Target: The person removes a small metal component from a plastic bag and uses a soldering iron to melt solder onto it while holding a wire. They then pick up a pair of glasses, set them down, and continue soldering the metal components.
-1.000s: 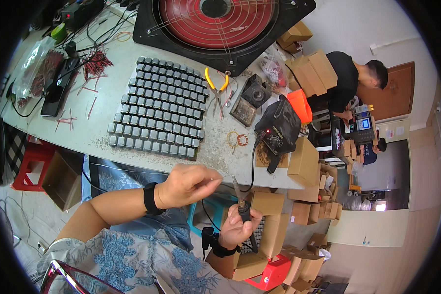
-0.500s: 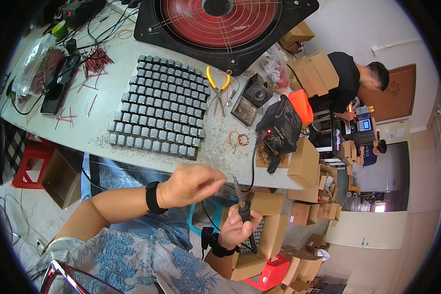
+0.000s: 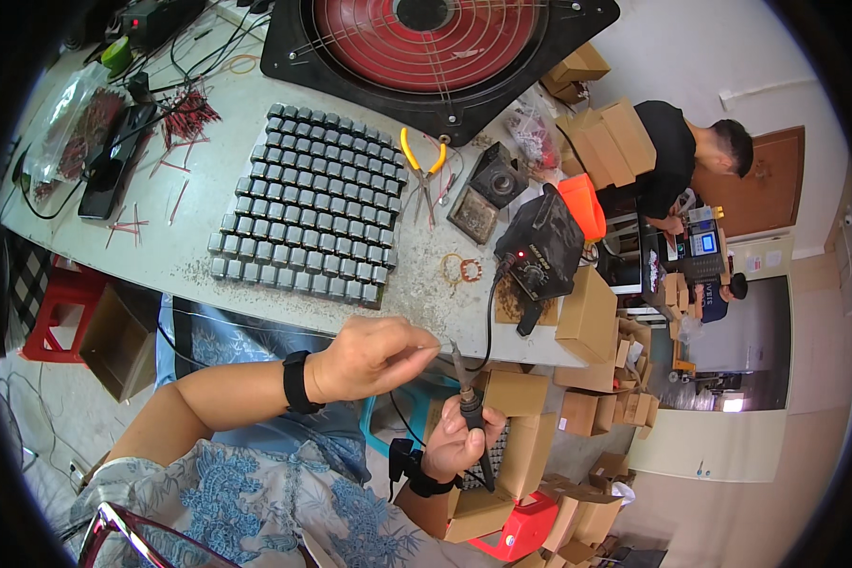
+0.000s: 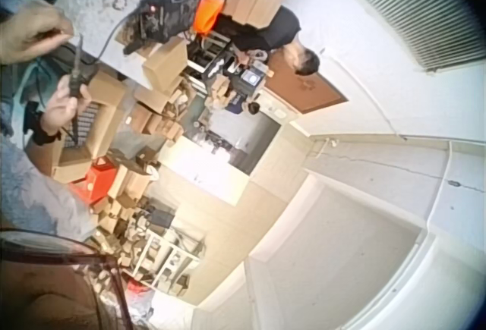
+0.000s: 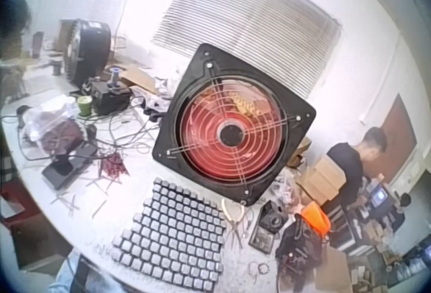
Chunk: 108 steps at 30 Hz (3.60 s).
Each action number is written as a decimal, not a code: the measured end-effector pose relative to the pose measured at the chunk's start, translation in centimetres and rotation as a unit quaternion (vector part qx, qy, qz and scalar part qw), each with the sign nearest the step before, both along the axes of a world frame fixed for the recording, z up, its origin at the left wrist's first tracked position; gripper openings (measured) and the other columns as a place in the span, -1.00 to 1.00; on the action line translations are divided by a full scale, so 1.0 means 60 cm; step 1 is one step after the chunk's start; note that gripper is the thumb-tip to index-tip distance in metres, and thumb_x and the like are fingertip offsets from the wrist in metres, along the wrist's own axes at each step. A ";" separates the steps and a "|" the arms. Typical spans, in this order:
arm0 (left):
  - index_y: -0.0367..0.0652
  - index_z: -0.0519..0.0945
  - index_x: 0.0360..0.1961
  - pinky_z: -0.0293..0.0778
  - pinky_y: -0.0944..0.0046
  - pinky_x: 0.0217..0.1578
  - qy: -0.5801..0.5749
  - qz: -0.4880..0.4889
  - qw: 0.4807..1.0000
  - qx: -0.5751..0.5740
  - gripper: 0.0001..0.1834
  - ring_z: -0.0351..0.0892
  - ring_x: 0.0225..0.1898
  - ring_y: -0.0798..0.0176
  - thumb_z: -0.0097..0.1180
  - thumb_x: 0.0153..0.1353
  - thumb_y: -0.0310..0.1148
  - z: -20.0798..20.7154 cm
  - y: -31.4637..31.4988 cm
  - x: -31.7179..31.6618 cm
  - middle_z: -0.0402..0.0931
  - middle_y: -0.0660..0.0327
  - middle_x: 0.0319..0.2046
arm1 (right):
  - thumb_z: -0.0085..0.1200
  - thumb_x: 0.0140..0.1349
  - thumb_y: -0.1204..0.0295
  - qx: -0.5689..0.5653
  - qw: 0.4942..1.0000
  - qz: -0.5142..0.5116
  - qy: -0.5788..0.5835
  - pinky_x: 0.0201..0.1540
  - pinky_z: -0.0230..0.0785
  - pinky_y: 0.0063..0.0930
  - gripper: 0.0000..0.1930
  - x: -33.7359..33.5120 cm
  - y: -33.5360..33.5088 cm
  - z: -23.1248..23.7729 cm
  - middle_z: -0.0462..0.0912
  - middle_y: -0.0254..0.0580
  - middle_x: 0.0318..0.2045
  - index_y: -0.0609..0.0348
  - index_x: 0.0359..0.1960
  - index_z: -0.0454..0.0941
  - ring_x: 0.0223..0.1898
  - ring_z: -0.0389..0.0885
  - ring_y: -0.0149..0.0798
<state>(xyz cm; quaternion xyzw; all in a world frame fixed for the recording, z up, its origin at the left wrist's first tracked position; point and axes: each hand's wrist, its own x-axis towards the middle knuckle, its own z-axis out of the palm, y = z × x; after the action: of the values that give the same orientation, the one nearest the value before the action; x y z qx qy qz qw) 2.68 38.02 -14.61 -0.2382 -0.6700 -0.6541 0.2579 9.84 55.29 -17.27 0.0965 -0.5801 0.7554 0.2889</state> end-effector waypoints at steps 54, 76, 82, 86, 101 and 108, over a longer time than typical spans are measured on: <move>-0.17 0.55 -0.43 0.32 0.26 -0.64 -0.005 -0.022 0.997 -0.077 -0.92 0.42 -0.63 0.16 0.15 -0.01 -0.48 0.022 -0.044 0.015 0.39 0.17 -0.65 | 0.02 0.14 0.53 0.150 0.980 -0.118 -0.060 -0.04 0.26 -0.26 -0.76 -0.040 0.005 0.068 0.46 -0.20 -0.39 0.19 -0.14 0.35 -0.29 0.43 -0.24; -0.21 0.43 -0.41 0.38 0.12 -0.57 -0.047 0.149 0.962 -0.225 -0.94 0.49 -0.58 0.01 0.01 0.08 -0.47 0.083 -0.006 -0.142 0.45 0.03 -0.61 | -0.18 0.30 0.35 0.193 0.968 -0.161 -0.008 -0.38 0.29 -0.53 -0.71 -0.180 0.008 0.097 0.47 -0.21 -0.60 0.30 -0.05 0.35 -0.53 0.42 -0.39; -0.25 0.36 -0.42 0.40 0.07 -0.41 -0.011 0.060 0.940 -0.336 -0.89 0.48 -0.42 -0.06 -0.07 -0.05 -0.57 0.011 0.051 -0.210 0.46 0.03 -0.56 | -0.19 0.31 0.28 0.110 0.974 -0.199 0.013 -0.43 0.29 -0.52 -0.67 -0.140 0.015 0.078 0.41 -0.19 -0.64 0.27 -0.02 0.27 -0.57 0.38 -0.36; -0.23 0.37 -0.41 0.43 0.13 -0.36 0.000 0.072 0.900 -0.429 -0.86 0.50 -0.36 0.01 -0.03 -0.08 -0.56 -0.007 0.066 -0.234 0.48 0.06 -0.51 | -0.13 0.28 0.25 0.139 0.975 -0.171 0.007 -0.44 0.29 -0.53 -0.67 -0.108 0.035 0.057 0.43 -0.17 -0.64 0.25 -0.07 0.31 -0.58 0.39 -0.34; -0.24 0.36 -0.44 0.45 0.19 -0.47 -0.023 0.064 0.872 -0.485 -0.87 0.54 -0.51 0.05 -0.01 -0.09 -0.53 0.027 0.063 -0.167 0.49 0.09 -0.61 | -0.15 0.22 0.48 0.038 0.995 -0.088 -0.016 -0.41 0.26 -0.52 -0.68 -0.059 0.056 0.030 0.41 -0.19 -0.59 0.26 0.02 0.29 -0.54 0.35 -0.37; -0.26 0.38 -0.43 0.42 0.21 -0.51 -0.058 0.031 0.896 -0.440 -0.88 0.54 -0.48 0.08 0.02 -0.05 -0.55 0.028 0.029 -0.078 0.50 0.05 -0.51 | -0.16 0.15 0.54 0.026 0.998 -0.043 -0.046 -0.35 0.28 -0.47 -0.69 -0.038 0.065 -0.006 0.39 -0.20 -0.47 0.30 -0.05 0.35 -0.44 0.33 -0.36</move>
<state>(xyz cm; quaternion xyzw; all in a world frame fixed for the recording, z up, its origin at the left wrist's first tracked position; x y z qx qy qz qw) -2.00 39.77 -12.90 -0.2676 -0.9103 -0.2971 0.1075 7.57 59.22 -17.62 0.0444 -0.6160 0.7304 0.2918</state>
